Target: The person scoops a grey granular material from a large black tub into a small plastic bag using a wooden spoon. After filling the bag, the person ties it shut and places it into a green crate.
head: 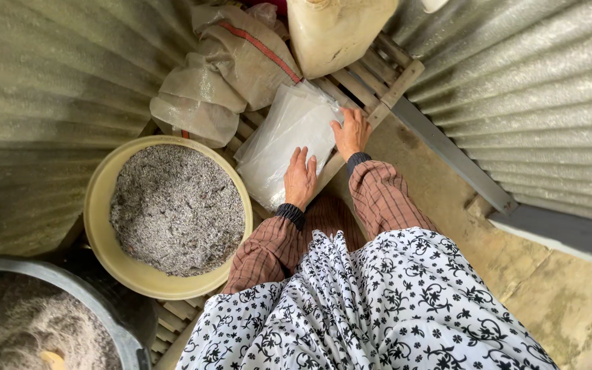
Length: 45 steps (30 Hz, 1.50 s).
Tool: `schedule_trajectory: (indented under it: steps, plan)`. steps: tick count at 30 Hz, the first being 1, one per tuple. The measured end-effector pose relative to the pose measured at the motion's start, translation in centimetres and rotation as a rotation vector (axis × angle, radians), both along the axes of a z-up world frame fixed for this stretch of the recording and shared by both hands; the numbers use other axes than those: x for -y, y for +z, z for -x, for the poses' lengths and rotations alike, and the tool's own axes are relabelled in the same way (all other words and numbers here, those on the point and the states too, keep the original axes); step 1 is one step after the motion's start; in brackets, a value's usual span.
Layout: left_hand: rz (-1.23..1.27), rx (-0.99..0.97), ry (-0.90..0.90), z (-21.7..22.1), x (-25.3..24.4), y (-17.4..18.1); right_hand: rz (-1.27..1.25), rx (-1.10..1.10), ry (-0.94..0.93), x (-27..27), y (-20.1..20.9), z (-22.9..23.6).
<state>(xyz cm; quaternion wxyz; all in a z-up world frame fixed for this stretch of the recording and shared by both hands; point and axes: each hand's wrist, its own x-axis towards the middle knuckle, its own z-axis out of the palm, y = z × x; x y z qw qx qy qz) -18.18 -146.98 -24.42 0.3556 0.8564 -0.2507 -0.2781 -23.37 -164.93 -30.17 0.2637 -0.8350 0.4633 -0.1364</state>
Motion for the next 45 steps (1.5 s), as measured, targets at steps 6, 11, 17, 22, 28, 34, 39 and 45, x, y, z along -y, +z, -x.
schedule_trajectory:
  steps: [6,11,17,22,28,34,39,45]
  plan:
    - [0.097,-0.116,0.092,1.1,1.8,0.2,-0.001,0.115,0.068,-0.1,1.4,0.2]
    - [0.485,-0.307,0.3,1.8,3.8,5.1,-0.125,0.509,0.258,-3.7,10.3,1.2]
    - [0.782,-0.648,0.581,1.9,1.3,17.7,-0.273,0.656,0.506,-7.3,21.1,4.2]
    - [0.993,-0.656,0.505,3.4,-6.3,27.4,-0.451,0.712,0.107,-2.2,22.7,4.3]
    - [1.215,-0.804,0.749,7.9,-14.4,31.5,-1.94,0.346,0.159,-2.4,22.8,0.9]
    - [1.263,-0.429,1.003,12.6,-22.6,31.9,-1.795,0.381,0.581,-8.5,23.3,-0.7]
    - [1.225,-0.034,1.207,16.4,-28.8,33.3,-1.78,0.257,0.817,-16.9,26.0,-3.4]
    - [1.353,0.279,1.446,20.9,-38.3,36.1,-1.818,0.04,1.12,-31.6,30.6,-3.8]
